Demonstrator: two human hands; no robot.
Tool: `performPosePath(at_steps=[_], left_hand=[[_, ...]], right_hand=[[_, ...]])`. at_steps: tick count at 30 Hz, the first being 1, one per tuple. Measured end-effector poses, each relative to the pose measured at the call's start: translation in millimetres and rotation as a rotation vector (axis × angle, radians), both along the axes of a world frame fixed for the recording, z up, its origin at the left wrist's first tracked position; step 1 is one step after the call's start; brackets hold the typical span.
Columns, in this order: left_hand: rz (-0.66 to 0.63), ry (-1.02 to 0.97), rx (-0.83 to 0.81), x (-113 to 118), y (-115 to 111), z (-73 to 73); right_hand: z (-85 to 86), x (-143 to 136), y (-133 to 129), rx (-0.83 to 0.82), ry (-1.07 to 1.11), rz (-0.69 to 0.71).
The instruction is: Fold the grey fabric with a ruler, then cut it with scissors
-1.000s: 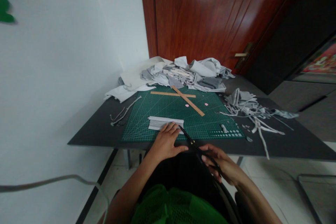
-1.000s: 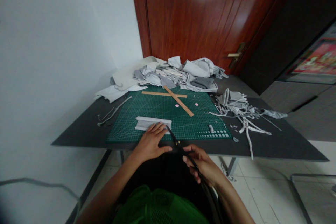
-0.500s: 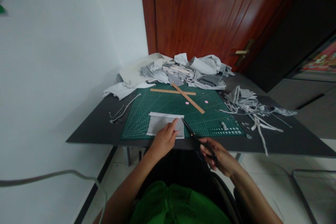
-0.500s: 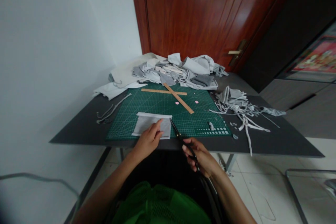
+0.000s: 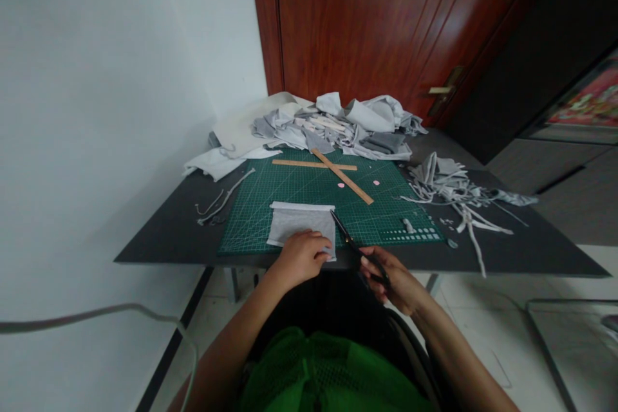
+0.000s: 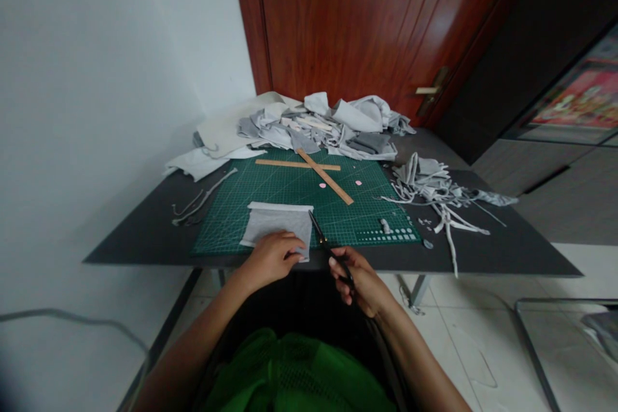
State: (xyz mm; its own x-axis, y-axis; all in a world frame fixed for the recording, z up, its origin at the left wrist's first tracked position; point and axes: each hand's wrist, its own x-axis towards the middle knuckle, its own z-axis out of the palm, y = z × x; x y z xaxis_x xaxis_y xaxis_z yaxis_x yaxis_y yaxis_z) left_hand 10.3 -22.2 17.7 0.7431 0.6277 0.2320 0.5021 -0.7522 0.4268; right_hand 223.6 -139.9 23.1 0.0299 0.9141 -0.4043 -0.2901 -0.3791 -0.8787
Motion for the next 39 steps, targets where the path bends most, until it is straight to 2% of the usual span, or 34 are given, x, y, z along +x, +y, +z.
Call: performPosePath(at_steps=[4, 10, 13, 16, 20, 23, 26, 33, 39], left_hand=[[-0.127, -0.055, -0.009, -3, 1, -5.1], [-0.137, -0.014, 0.090, -3, -8, -5.2], [-0.158, 0.001, 0.105, -3, -11, -4.5], [-0.153, -0.050, 0.060, -3, -8, -7.1], [-0.144, -0.048, 0.012, -2, -4, -13.2], [-0.128, -0.017, -0.008, 0, -3, -16.1], [-0.083, -0.014, -0.034, 4, -3, -16.9], [-0.017, 0.027, -0.120, 9, -5, -12.3], [0.000, -0.071, -0.179, 11, -4, -8.8]], right_hand=[[-2.1, -2, 5, -0.001, 0.044, -0.022], [1.9, -3, 10, 0.048, 0.033, -0.015], [-0.1, -3, -7, 0.082, 0.015, -0.035], [-7.9, -3, -39, 0.102, 0.006, -0.099], [-18.0, -4, -84, 0.097, -0.051, -0.076], [-21.8, -11, -106, 0.101, -0.045, -0.081], [-25.7, -21, -115, 0.088, -0.036, -0.084], [-36.8, -37, -120, 0.031, -0.013, -0.108], [-41.9, -44, -124, -0.003, 0.014, -0.089]])
